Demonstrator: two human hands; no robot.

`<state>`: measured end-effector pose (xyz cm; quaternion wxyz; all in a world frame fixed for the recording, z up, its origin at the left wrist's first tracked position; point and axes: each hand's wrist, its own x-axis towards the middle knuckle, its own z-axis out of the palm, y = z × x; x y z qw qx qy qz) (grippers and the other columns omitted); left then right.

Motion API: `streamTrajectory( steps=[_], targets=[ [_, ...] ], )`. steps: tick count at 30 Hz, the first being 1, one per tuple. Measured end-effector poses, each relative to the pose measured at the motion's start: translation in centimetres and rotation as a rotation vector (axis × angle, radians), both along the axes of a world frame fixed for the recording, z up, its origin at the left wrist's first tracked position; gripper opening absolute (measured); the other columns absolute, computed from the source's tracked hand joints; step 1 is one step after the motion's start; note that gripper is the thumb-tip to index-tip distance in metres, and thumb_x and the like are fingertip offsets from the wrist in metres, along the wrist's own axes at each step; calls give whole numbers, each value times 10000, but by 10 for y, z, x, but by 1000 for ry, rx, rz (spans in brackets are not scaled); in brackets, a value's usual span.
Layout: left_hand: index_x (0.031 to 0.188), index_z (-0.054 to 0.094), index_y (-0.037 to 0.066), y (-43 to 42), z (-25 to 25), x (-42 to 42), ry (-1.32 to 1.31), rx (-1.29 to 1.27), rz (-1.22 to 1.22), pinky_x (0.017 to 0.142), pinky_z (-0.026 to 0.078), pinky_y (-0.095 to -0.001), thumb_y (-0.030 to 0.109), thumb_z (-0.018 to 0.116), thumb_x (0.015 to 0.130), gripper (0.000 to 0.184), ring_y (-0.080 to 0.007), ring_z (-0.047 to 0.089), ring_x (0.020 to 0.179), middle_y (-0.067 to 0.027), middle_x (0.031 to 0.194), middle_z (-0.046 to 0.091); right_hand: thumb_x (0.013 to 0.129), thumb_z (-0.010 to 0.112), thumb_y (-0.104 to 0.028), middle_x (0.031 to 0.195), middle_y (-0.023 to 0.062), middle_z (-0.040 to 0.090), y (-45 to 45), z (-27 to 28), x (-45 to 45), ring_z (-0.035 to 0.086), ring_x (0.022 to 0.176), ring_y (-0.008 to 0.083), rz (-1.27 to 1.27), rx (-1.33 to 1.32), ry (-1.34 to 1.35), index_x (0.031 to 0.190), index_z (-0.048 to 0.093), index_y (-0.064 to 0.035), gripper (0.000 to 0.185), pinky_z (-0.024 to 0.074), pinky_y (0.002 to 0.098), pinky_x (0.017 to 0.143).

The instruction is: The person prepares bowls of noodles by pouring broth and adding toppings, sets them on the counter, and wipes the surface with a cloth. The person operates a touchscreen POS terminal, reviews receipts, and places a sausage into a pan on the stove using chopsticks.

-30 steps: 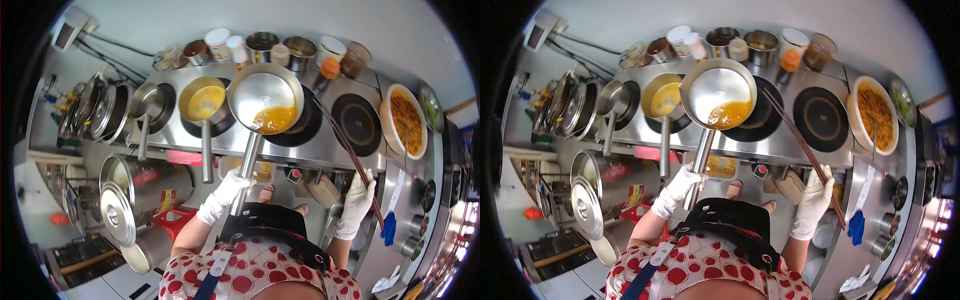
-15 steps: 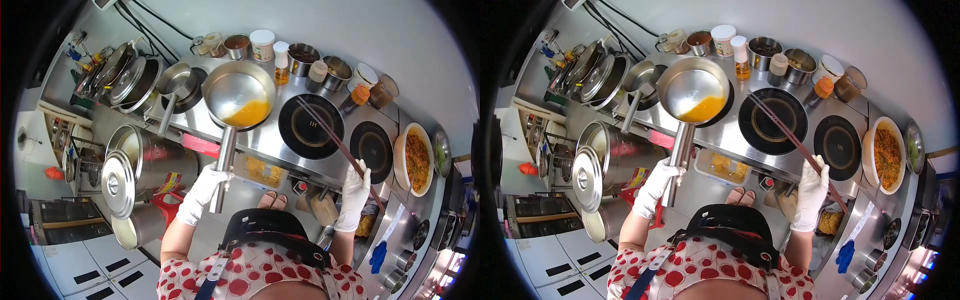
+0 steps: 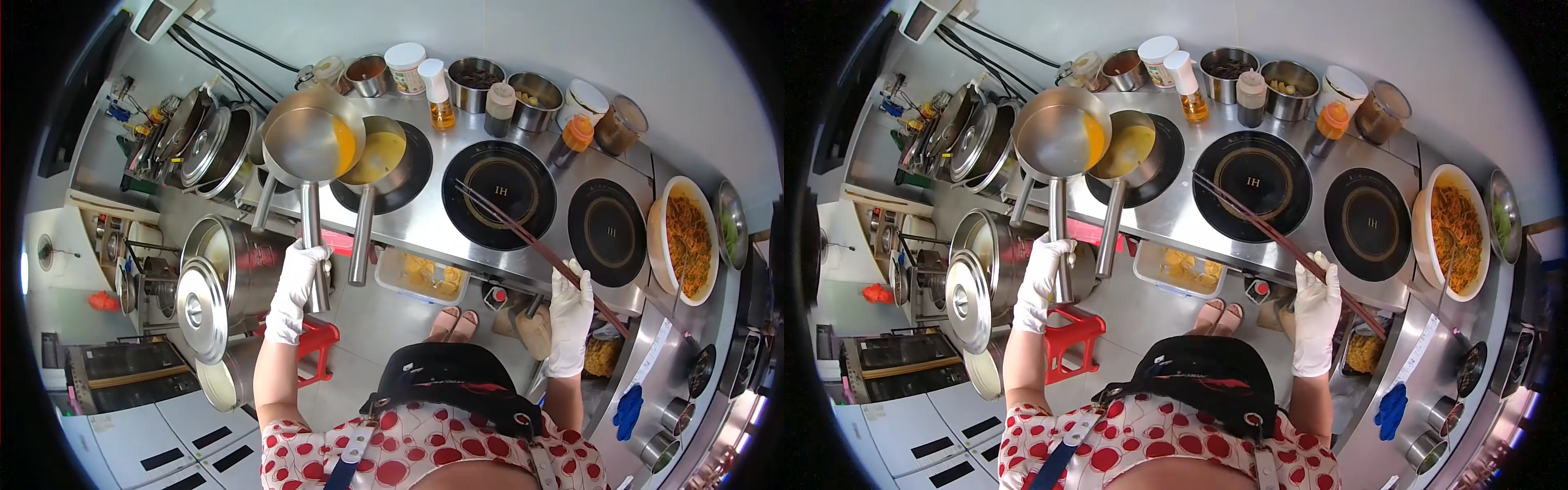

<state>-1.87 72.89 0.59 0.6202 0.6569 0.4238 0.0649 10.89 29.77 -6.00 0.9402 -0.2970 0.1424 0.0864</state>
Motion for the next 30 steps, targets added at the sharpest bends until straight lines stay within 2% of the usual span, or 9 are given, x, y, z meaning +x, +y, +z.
streamTrajectory(
  steps=[8,12,14,15,16,18,19,24,30],
  targets=[
    [849,516,39,15,-30,21,29,135,16,428,421,-262,13,645,750,165,-111,520,475,-34,623,542,950,556,-258,1135,124,575,-16,-13,2,538,1111,228,-23,-8,35,1073,586,68,350,457,373,996],
    [846,521,15,16,-41,28,78,285,-4,454,427,-273,29,650,722,180,-124,531,493,-39,629,552,950,557,-248,1130,122,580,-20,-18,6,544,1104,231,-41,7,56,1068,587,70,341,459,380,997],
    [879,525,-14,32,-65,26,114,579,-54,530,469,-307,45,662,687,242,-178,572,548,-87,653,586,952,553,-249,1127,124,579,-19,-19,6,542,1105,232,-44,20,73,1070,587,71,343,454,380,1003],
    [915,529,-35,41,-77,26,186,714,-68,637,505,-368,71,651,677,287,-287,638,649,-173,709,628,954,549,-250,1124,126,578,-19,-19,6,540,1106,234,-44,33,89,1071,586,72,344,449,379,1009],
    [915,529,-35,39,-73,29,186,715,-71,637,505,-368,71,651,677,287,-287,638,649,-173,709,628,954,549,-250,1124,126,578,-18,-20,6,540,1106,234,-47,34,90,1071,586,72,344,449,379,1009],
    [939,535,-30,34,-65,35,313,1022,-84,700,507,-421,96,631,692,293,-381,649,745,-235,769,639,959,540,-253,1126,131,569,-16,-20,5,531,1115,236,-27,32,100,1073,585,74,348,435,378,1025],
    [942,541,-19,34,-64,37,310,1041,-93,714,505,-449,106,620,706,279,-412,637,794,-253,793,639,959,540,-253,1126,131,569,-15,-18,4,531,1115,236,-29,33,102,1073,585,74,348,435,378,1025],
    [969,536,-15,40,-73,37,330,1154,-127,689,516,-449,107,641,705,309,-405,642,769,-246,787,639,965,528,-244,1140,138,549,-13,-18,0,517,1130,242,-31,29,145,1082,579,77,346,422,376,1039],
    [1001,512,-6,32,-58,32,422,1308,-170,638,519,-461,107,660,712,344,-400,641,708,-232,775,640,971,515,-239,1137,138,549,-14,-19,-1,512,1138,243,-15,22,151,1079,578,76,340,410,377,1049]
  ],
)
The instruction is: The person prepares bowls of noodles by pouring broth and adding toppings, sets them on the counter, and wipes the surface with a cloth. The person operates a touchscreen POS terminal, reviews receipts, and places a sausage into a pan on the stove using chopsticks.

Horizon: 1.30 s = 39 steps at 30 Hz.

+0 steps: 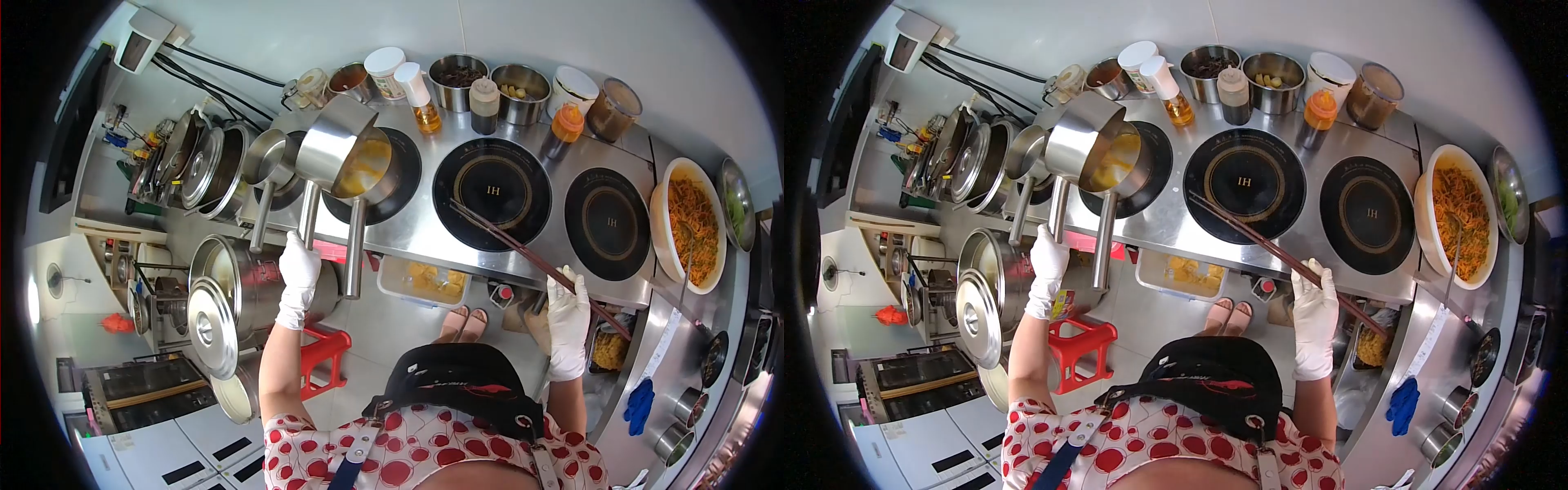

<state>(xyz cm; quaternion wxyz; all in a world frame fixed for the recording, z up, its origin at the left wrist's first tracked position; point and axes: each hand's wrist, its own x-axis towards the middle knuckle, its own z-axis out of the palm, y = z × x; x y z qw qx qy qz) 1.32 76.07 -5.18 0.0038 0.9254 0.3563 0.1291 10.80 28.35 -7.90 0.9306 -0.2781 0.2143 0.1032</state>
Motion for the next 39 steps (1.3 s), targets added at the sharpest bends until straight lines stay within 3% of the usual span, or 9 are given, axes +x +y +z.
streamTrajectory(
  steps=[11,14,15,18,22,26,32,36,39],
  targets=[
    [942,510,-12,-5,13,-5,-56,-75,-47,647,514,-459,61,647,697,290,-399,641,741,-248,746,624,966,522,-225,1119,128,569,-6,-3,-1,523,1124,242,11,70,44,1034,589,47,288,423,378,1027],
    [844,529,14,-23,51,-1,-233,-1161,130,512,485,-327,46,610,743,133,-214,589,537,-94,640,587,958,536,-214,1114,132,575,-14,-1,-3,529,1115,241,-26,91,103,1020,588,46,272,439,382,1010],
    [834,539,32,-28,58,-4,-335,-1343,170,490,444,-264,58,608,780,92,-123,516,518,-24,633,532,953,544,-209,1110,134,577,-16,1,-4,532,1111,240,-42,87,124,1016,587,46,266,448,384,1001],
    [838,547,42,-43,77,-23,-443,-1835,99,501,428,-268,99,612,813,89,-113,491,519,-12,654,513,948,555,-200,1120,136,573,-31,2,-6,531,1111,244,-75,82,76,1029,582,52,266,454,386,996],
    [998,561,-37,-101,90,-40,-396,-1922,85,504,424,-254,88,646,784,262,-110,492,530,-29,689,531,941,568,-187,1082,142,609,-64,5,-9,563,1076,239,-237,134,97,1046,577,58,267,500,358,939],
    [1067,544,-59,-145,57,-40,-222,-2045,49,510,426,-254,66,664,768,346,-127,512,528,-44,696,543,936,577,-177,1055,118,632,-99,17,-11,614,990,224,-279,208,-36,1061,570,26,238,549,336,839],
    [1064,541,-38,-198,24,-30,-14,-2076,-3,505,382,-250,82,681,785,335,-119,479,538,-28,696,524,966,525,-261,1060,133,622,-106,30,-12,608,1000,244,-331,146,-259,1057,559,42,319,535,361,874],
    [1070,537,-46,-199,-6,-22,127,-2063,-8,525,421,-262,94,683,796,340,-130,514,556,-44,709,547,972,501,-335,1087,161,593,-101,33,-12,576,1039,235,-372,165,-223,1087,538,92,444,507,350,922],
    [1035,596,-41,-202,-28,-6,122,-1970,-173,519,426,-241,142,709,783,331,-112,544,550,-35,654,589,977,496,-305,1075,166,605,-98,30,-23,579,1042,232,-356,193,-246,1086,536,110,430,498,366,943]
  ],
)
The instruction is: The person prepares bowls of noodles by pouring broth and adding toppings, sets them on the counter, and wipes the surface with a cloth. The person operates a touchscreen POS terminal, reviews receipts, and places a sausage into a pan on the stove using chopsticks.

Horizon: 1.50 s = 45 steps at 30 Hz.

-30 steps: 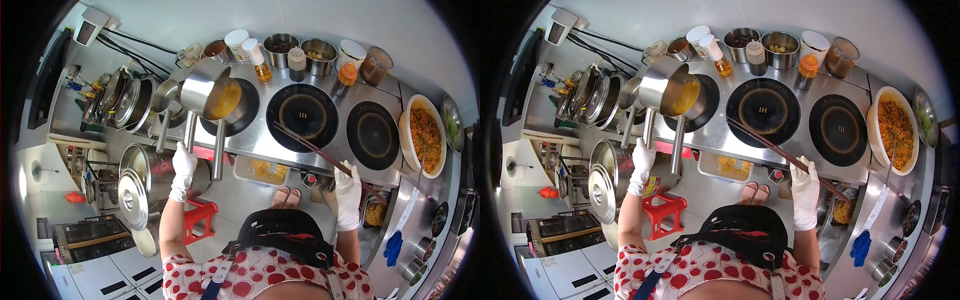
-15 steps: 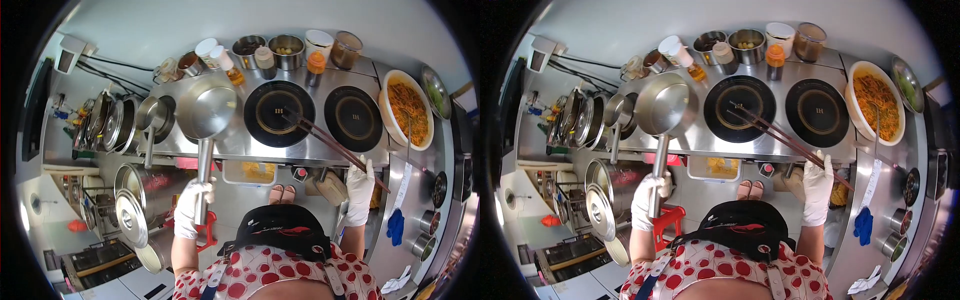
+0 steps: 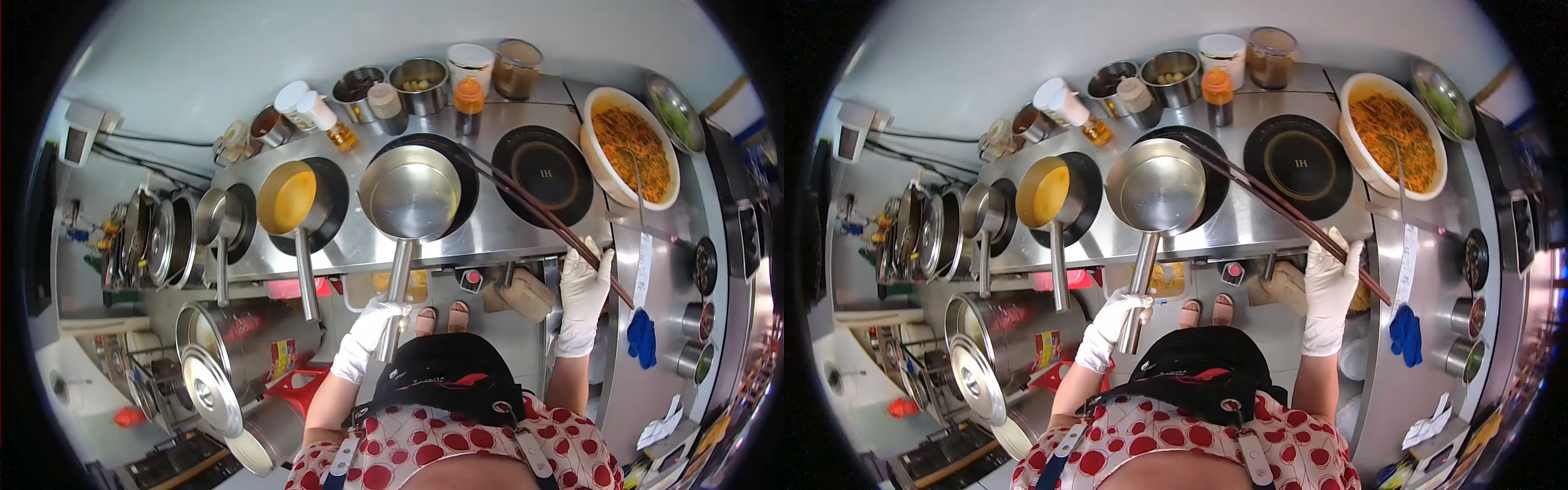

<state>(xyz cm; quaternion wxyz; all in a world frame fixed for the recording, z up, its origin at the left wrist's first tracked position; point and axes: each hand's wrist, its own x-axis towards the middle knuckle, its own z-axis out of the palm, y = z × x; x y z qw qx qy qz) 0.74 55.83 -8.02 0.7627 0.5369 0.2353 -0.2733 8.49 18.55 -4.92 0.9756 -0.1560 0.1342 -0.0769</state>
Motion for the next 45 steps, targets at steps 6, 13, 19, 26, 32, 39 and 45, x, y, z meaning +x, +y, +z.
streamTrajectory(
  steps=[6,13,19,26,32,39,45],
  targets=[
    [1105,526,-47,-7,0,11,40,95,-87,521,447,-238,54,650,789,354,-118,527,566,-49,761,564,932,572,-187,1071,136,620,-2,19,-72,581,1055,246,-196,-97,20,1065,587,37,262,470,391,971],
    [1053,506,14,-30,35,-7,-16,-7,-541,481,376,-257,18,577,798,265,-131,467,535,-44,698,475,897,618,-141,1094,136,625,-19,53,-261,629,1001,263,-729,-360,90,1049,609,12,216,536,377,891],
    [1073,490,24,-119,55,-45,-8,-39,-979,480,398,-279,22,593,793,298,-140,467,520,-42,690,488,911,600,-165,1008,127,641,-52,93,-442,637,951,234,-1293,-706,256,1055,607,23,237,533,365,867],
    [1039,496,-16,-289,88,-160,-2,-63,-1330,474,399,-284,27,608,756,307,-151,474,516,-47,659,494,932,566,-103,1010,87,645,-162,146,-673,632,892,174,-1923,-1284,835,1030,642,30,182,515,299,829],
    [1076,499,-12,-442,76,-288,1,-137,-1399,478,396,-281,68,627,759,351,-142,469,512,-47,661,487,894,612,-100,1013,72,657,-374,129,-856,599,933,146,-1897,-1638,1133,1030,662,-22,164,464,274,854],
    [1053,508,-18,-560,118,-399,16,-66,-1411,465,368,-273,64,647,746,346,-141,448,507,-57,667,477,891,615,-170,969,97,676,-543,107,-932,628,918,196,-1622,-1566,1211,987,673,-14,192,471,301,844],
    [1048,497,-35,-614,138,-444,-82,22,-1387,452,389,-262,97,717,716,419,-142,472,502,-62,670,500,887,632,-143,984,72,655,-606,96,-950,613,936,177,-1592,-1483,1181,974,665,-9,163,471,294,844]
  ],
)
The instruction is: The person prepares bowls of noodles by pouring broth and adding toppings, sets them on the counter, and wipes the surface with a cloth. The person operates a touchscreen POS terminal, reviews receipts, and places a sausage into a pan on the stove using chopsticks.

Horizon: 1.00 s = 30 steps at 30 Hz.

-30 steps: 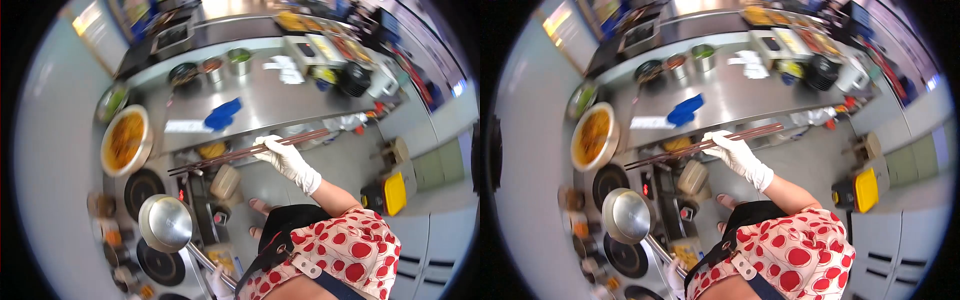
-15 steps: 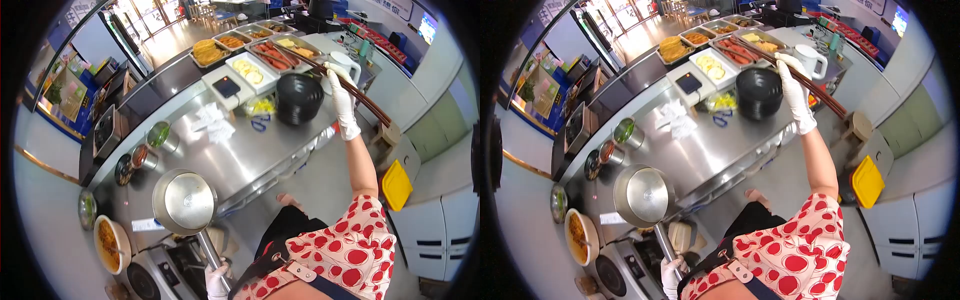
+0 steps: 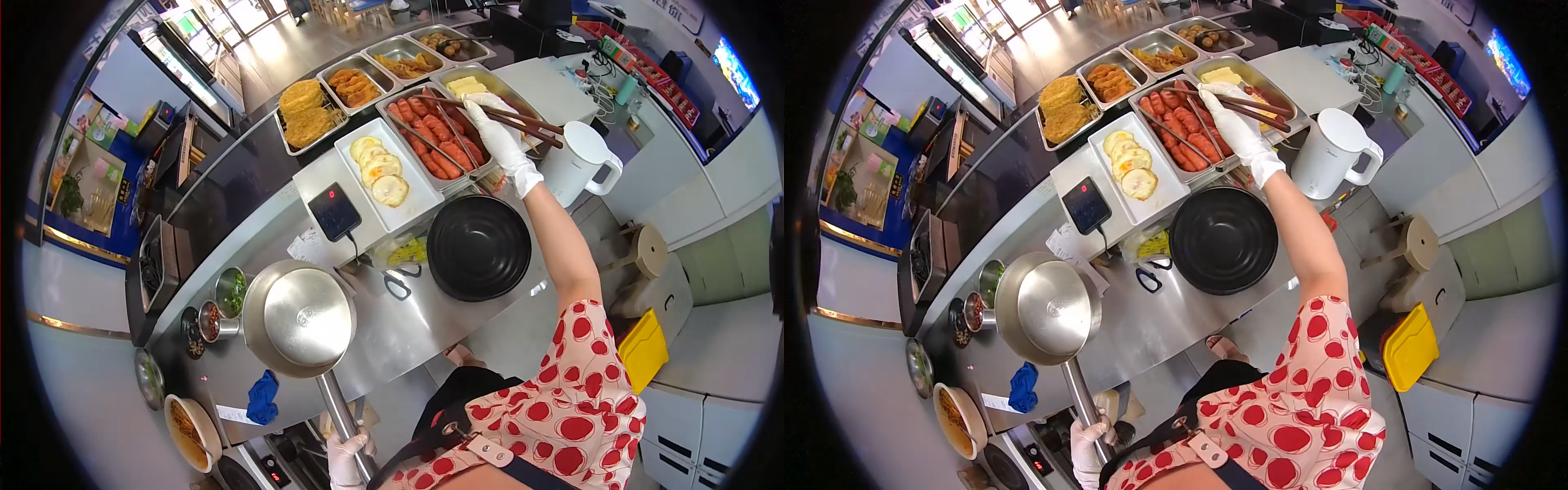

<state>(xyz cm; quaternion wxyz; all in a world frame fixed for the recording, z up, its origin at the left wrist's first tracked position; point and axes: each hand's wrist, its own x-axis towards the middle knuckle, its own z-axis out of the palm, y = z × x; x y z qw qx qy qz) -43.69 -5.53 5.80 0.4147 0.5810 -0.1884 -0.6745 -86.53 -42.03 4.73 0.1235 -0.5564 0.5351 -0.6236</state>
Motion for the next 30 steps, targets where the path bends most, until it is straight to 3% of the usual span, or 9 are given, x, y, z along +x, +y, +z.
streamTrajectory(
  steps=[3,6,8,21,26,30],
  targets=[
    [1045,494,-44,-17,3,-13,-44,-13,13,454,396,-262,100,720,716,425,-141,474,500,-64,668,506,885,629,-136,991,84,653,-14,-3,-6,614,938,180,7,8,-63,982,661,-10,162,472,293,842],
    [1041,498,-50,-28,1,-20,-37,-30,32,456,402,-261,95,730,712,427,-141,480,499,-70,669,513,884,623,-120,1003,94,650,-13,-7,-7,615,940,184,25,45,6,995,656,-7,162,475,290,838],
    [1042,503,-49,-31,-1,-21,-22,-51,31,456,405,-262,95,730,713,424,-142,482,498,-70,666,513,879,629,-123,980,117,663,-7,-11,-2,635,895,224,9,-89,171,970,666,-6,154,486,304,827],
    [1039,510,-47,-43,-16,-25,-12,-4,74,460,399,-273,81,722,722,402,-145,473,491,-58,652,502,860,650,-97,991,135,652,-7,-6,3,645,878,246,28,-170,328,988,665,-12,154,499,290,803],
    [1036,502,-48,-44,-16,-26,-1,-9,78,458,393,-275,91,722,724,406,-149,472,490,-57,651,501,818,682,-107,1008,138,660,-24,-12,7,647,898,259,34,-103,438,1005,663,-22,206,507,310,809],
    [1056,491,-66,-43,-22,-22,13,3,75,460,421,-268,105,737,715,454,-155,516,498,-66,680,541,810,649,-20,990,145,660,-37,-11,15,641,899,238,7,-29,524,994,665,-17,185,502,300,823]
  ],
)
